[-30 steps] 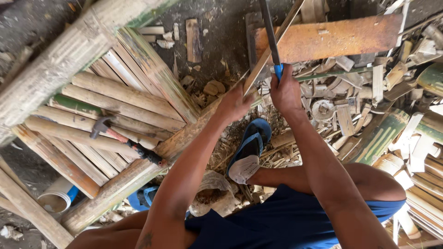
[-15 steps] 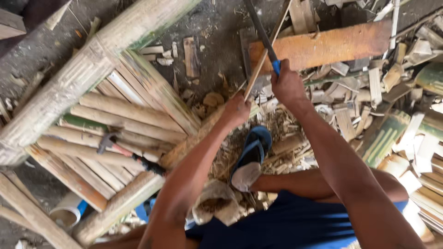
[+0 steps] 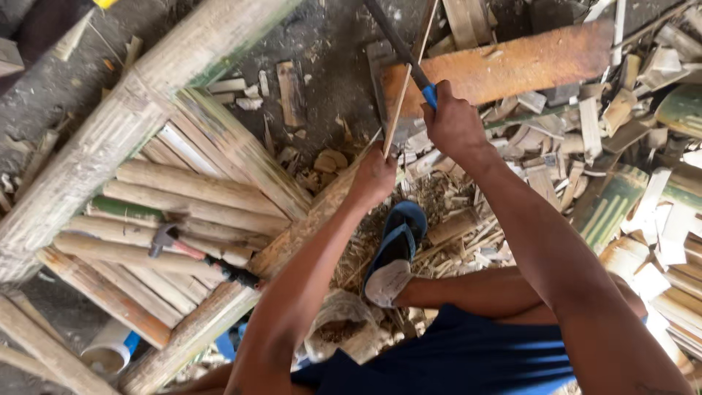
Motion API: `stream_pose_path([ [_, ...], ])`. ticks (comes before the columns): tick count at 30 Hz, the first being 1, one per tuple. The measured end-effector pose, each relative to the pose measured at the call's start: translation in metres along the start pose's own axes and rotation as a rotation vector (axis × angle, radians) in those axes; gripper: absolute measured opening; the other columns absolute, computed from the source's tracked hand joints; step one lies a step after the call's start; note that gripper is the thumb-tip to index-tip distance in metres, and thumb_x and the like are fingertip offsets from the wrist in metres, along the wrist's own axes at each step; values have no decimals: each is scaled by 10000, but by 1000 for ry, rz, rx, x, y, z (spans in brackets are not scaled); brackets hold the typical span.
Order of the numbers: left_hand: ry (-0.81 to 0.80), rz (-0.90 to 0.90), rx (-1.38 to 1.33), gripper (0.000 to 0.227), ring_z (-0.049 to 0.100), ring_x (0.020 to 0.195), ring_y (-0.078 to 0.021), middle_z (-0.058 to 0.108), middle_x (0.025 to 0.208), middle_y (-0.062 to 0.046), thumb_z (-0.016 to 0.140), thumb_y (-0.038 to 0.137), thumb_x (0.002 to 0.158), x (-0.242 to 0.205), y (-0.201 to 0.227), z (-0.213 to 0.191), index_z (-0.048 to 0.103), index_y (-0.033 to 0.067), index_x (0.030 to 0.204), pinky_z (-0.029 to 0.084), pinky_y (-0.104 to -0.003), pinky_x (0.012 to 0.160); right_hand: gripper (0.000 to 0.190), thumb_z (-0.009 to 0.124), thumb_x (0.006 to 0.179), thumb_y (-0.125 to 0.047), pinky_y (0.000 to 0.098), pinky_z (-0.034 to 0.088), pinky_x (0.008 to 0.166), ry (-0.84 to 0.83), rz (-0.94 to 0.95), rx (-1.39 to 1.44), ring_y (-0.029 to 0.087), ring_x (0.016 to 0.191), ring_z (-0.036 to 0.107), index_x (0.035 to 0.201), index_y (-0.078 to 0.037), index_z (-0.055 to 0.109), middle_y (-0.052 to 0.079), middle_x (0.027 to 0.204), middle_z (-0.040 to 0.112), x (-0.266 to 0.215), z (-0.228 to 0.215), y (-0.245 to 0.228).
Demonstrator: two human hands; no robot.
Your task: The person uses a hand saw to cut bamboo strips to length, then hammers them into a bamboo frame on the floor. The person repeatedly picks up bamboo pieces, cuts them, and secures them with a hammer.
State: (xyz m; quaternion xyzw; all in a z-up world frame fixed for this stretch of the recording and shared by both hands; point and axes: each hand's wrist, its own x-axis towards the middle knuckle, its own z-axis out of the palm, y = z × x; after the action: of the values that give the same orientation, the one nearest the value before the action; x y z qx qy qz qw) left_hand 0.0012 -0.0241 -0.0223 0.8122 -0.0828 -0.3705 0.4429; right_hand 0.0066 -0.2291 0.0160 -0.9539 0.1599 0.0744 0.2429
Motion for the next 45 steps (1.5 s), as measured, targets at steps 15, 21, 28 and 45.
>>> stream_pose_path([
  [15,3,102,625,420,515,550,-126,617,921,-88,562,394,1025,-3,23,-89,499,50,1257,474,-295,394,268,622,1038,-222,586,494,616,120,27,374,510,727,661,1161,-18,499,289,803,672,-42,69,58],
  [21,-10,201,1231,284,503,486,-173,621,690,-81,503,178,1071,59,89,-97,523,61,1329,435,-342,373,244,607,1065,-199,561,501,594,148,120,329,480,712,675,1175,-9,503,291,804,675,-68,37,45],
  [28,-20,233,1749,78,537,511,-90,663,668,-3,707,176,929,64,113,-63,709,98,930,357,-298,409,217,408,1188,-52,283,631,622,501,-521,362,229,805,734,1348,44,297,133,980,661,-85,-56,-20],
  [45,-171,254,1927,157,693,565,-214,753,753,-102,733,158,913,41,163,-52,765,5,907,524,-334,460,257,569,1077,-180,539,547,526,10,-99,73,466,603,666,1207,5,447,240,666,646,-44,-14,1],
])
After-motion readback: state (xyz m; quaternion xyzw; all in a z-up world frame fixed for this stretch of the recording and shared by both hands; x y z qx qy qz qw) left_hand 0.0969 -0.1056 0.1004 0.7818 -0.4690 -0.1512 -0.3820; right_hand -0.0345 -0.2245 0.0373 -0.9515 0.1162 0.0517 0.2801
